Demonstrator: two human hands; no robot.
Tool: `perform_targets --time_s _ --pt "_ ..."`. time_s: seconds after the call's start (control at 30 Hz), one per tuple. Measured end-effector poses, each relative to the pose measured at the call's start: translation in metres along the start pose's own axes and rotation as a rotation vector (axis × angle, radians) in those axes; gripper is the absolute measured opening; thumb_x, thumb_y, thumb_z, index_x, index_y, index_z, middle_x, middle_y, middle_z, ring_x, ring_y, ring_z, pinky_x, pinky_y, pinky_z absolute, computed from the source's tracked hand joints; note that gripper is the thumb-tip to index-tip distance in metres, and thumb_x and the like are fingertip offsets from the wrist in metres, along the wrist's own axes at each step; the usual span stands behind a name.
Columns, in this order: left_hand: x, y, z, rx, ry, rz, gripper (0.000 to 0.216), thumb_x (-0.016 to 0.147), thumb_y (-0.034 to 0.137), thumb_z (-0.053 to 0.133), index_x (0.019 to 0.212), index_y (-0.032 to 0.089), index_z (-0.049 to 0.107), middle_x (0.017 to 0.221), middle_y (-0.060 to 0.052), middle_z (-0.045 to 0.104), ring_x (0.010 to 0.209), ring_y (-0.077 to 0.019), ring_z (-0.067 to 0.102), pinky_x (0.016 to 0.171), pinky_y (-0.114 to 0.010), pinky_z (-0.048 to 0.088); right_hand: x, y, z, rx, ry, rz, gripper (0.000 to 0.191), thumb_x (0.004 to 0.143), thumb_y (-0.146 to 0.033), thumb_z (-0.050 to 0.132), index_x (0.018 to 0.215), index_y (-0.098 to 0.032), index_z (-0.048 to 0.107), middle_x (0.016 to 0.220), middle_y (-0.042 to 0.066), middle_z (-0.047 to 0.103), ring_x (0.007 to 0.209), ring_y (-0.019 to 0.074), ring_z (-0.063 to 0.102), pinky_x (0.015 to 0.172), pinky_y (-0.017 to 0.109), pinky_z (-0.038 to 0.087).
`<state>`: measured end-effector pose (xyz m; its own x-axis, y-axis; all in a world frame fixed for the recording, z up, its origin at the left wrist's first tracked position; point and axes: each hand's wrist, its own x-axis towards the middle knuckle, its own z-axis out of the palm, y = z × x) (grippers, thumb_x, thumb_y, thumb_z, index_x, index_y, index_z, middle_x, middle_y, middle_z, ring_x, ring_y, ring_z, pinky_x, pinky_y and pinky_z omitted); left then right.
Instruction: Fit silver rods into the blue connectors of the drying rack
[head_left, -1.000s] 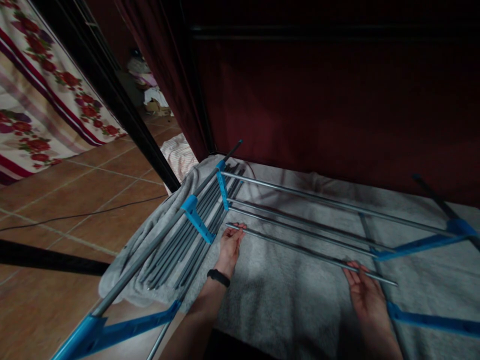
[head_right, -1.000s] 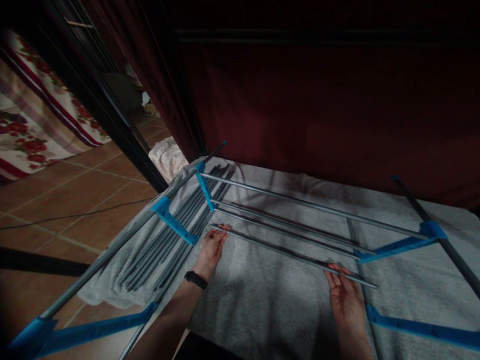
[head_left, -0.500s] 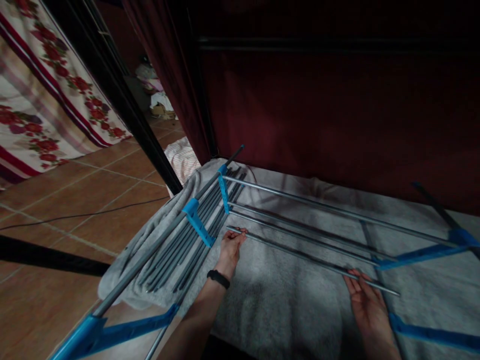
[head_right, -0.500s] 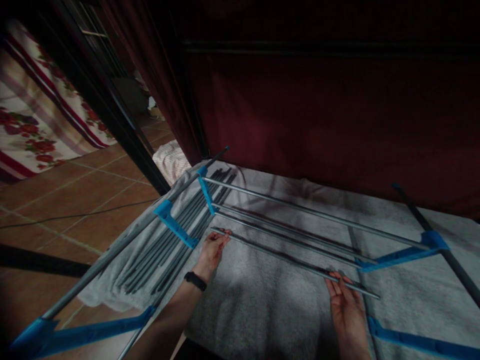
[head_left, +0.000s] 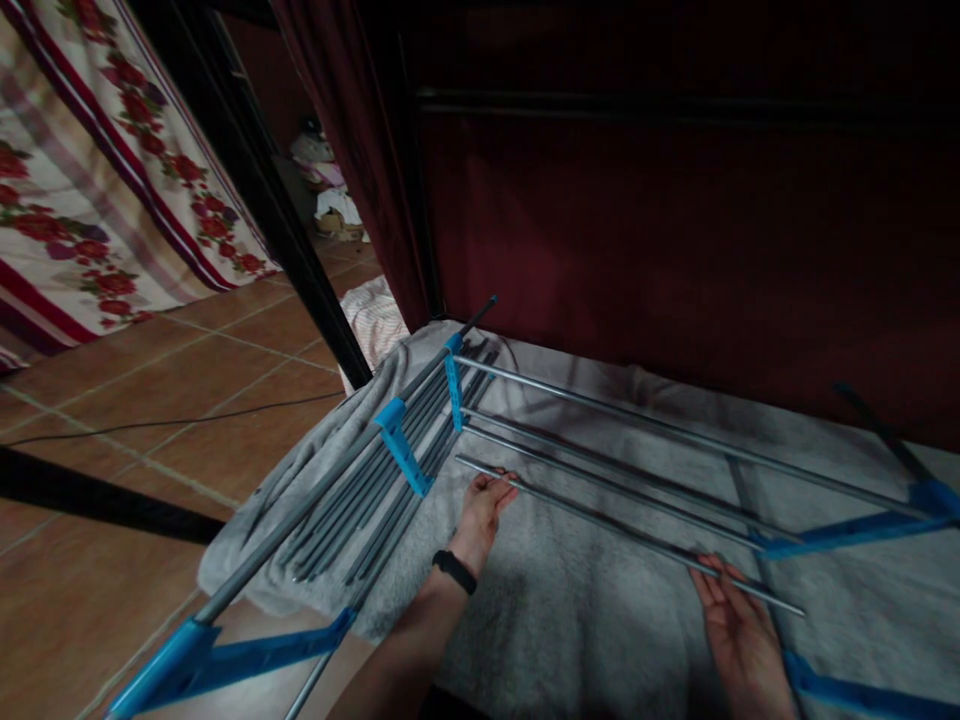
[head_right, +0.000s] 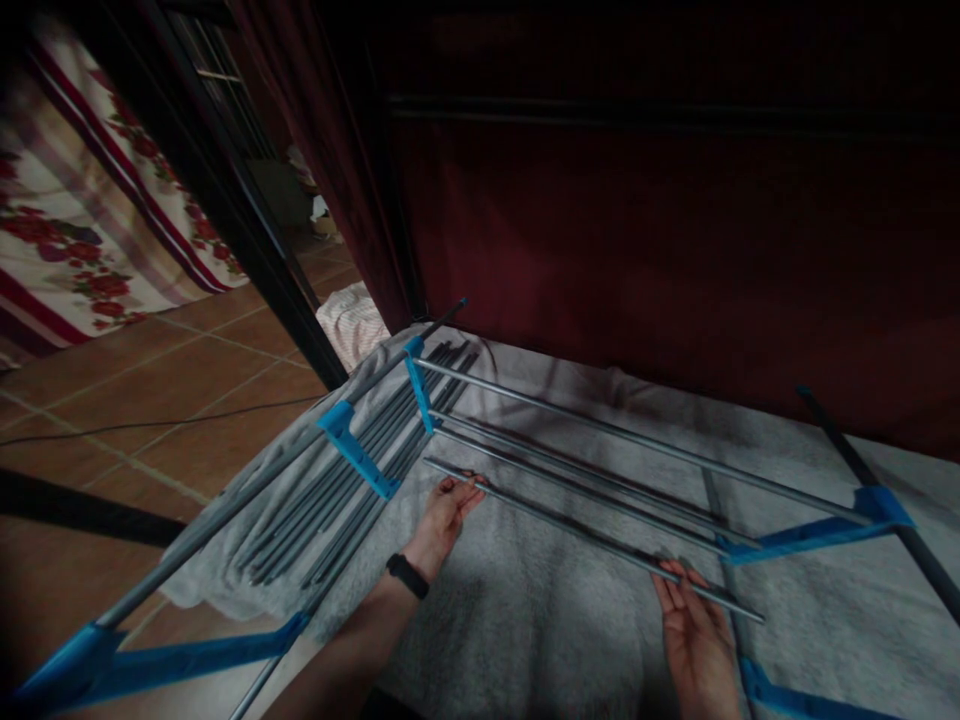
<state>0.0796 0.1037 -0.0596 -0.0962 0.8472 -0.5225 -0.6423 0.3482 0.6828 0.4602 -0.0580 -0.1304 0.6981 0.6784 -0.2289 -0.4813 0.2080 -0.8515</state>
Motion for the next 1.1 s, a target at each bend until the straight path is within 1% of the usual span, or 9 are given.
perform_targets --time_s 0.1,0.2,0.33,0.43,0.53,0.67,0.8,0.9,1.1 --pt "-0.003 0.003 0.000 -0.047 -0.002 -0.017 0.021 0.095 0.011 0.086 0.083 0.017 0.070 0.089 -0.010 0.084 0.082 -0.0189 0.082 0.089 -0.033 0.070 0.008 0.007 -0.002 -0.071 0.062 -0.005 0.023 0.074 -0.030 0.099 0.093 -0.030 0.087 0.102 0.002 0.089 0.117 0.0296 0.085 0.136 0.058 0.051" --pt "-0.004 0.006 0.001 -0.078 0.001 -0.052 0.019 0.108 0.025 0.077 0.091 0.017 0.072 0.091 -0.013 0.085 0.079 -0.0198 0.083 0.085 -0.033 0.070 0.012 0.010 -0.005 -0.078 0.041 -0.019 0.019 0.079 -0.036 0.097 0.093 -0.030 0.086 0.104 0.003 0.088 0.115 0.0284 0.085 0.133 0.057 0.053" --pt "-0.003 0.011 0.004 -0.096 0.044 -0.120 0.035 0.118 0.041 0.059 0.099 0.016 0.074 0.088 -0.015 0.084 0.077 -0.0220 0.083 0.080 -0.034 0.071 0.015 0.011 -0.008 -0.051 0.018 -0.003 0.019 0.088 -0.045 0.092 0.095 -0.028 0.086 0.106 0.005 0.087 0.114 0.0270 0.085 0.134 0.056 0.052" --pt "-0.001 0.018 0.004 -0.126 0.090 -0.128 0.042 0.120 0.044 0.050 0.103 0.017 0.076 0.087 -0.016 0.083 0.078 -0.0236 0.083 0.080 -0.036 0.072 0.017 0.012 -0.011 -0.007 0.009 0.009 0.023 0.091 -0.051 0.090 0.095 -0.029 0.084 0.107 0.005 0.087 0.117 0.0264 0.084 0.135 0.055 0.051" --pt "0.002 0.029 0.000 -0.166 0.140 -0.066 0.038 0.121 0.038 0.048 0.104 0.016 0.074 0.091 -0.016 0.084 0.084 -0.0238 0.085 0.085 -0.036 0.072 0.019 0.012 -0.013 0.024 0.012 0.022 0.030 0.091 -0.059 0.089 0.094 -0.029 0.083 0.108 0.005 0.087 0.125 0.0279 0.082 0.137 0.056 0.049" --pt "0.005 0.039 -0.006 -0.138 0.176 0.011 0.022 0.116 0.026 0.060 0.101 0.016 0.072 0.090 -0.012 0.083 0.083 -0.0212 0.085 0.088 -0.035 0.072 0.017 0.012 -0.007 0.033 0.066 0.048 0.035 0.088 -0.065 0.089 0.093 -0.031 0.083 0.110 0.007 0.087 0.137 0.0332 0.077 0.142 0.061 0.043" --pt "0.007 0.041 -0.009 -0.072 0.131 0.038 0.023 0.111 0.014 0.064 0.090 0.019 0.070 0.087 -0.008 0.081 0.080 -0.0167 0.082 0.094 -0.031 0.069 0.013 0.012 0.002 -0.003 0.108 0.035 0.031 0.084 -0.067 0.090 0.086 -0.036 0.084 0.115 0.013 0.087 0.145 0.0411 0.073 0.137 0.063 0.048" --pt "0.007 0.041 -0.011 -0.028 0.108 0.044 0.028 0.103 0.006 0.070 0.080 0.021 0.065 0.088 -0.007 0.081 0.083 -0.0159 0.082 0.097 -0.029 0.068 0.011 0.012 0.006 -0.011 0.108 0.027 0.033 0.080 -0.068 0.092 0.084 -0.036 0.083 0.111 0.013 0.087 0.138 0.0421 0.077 0.134 0.064 0.052" --pt "0.002 0.031 -0.008 0.030 0.110 0.040 0.038 0.087 -0.006 0.081 0.073 0.021 0.058 0.083 -0.002 0.078 0.083 -0.0156 0.082 0.094 -0.029 0.068 0.006 0.013 0.012 0.017 0.059 0.024 0.038 0.073 -0.057 0.103 0.091 -0.029 0.084 0.103 0.006 0.088 0.121 0.0344 0.083 0.131 0.062 0.053"
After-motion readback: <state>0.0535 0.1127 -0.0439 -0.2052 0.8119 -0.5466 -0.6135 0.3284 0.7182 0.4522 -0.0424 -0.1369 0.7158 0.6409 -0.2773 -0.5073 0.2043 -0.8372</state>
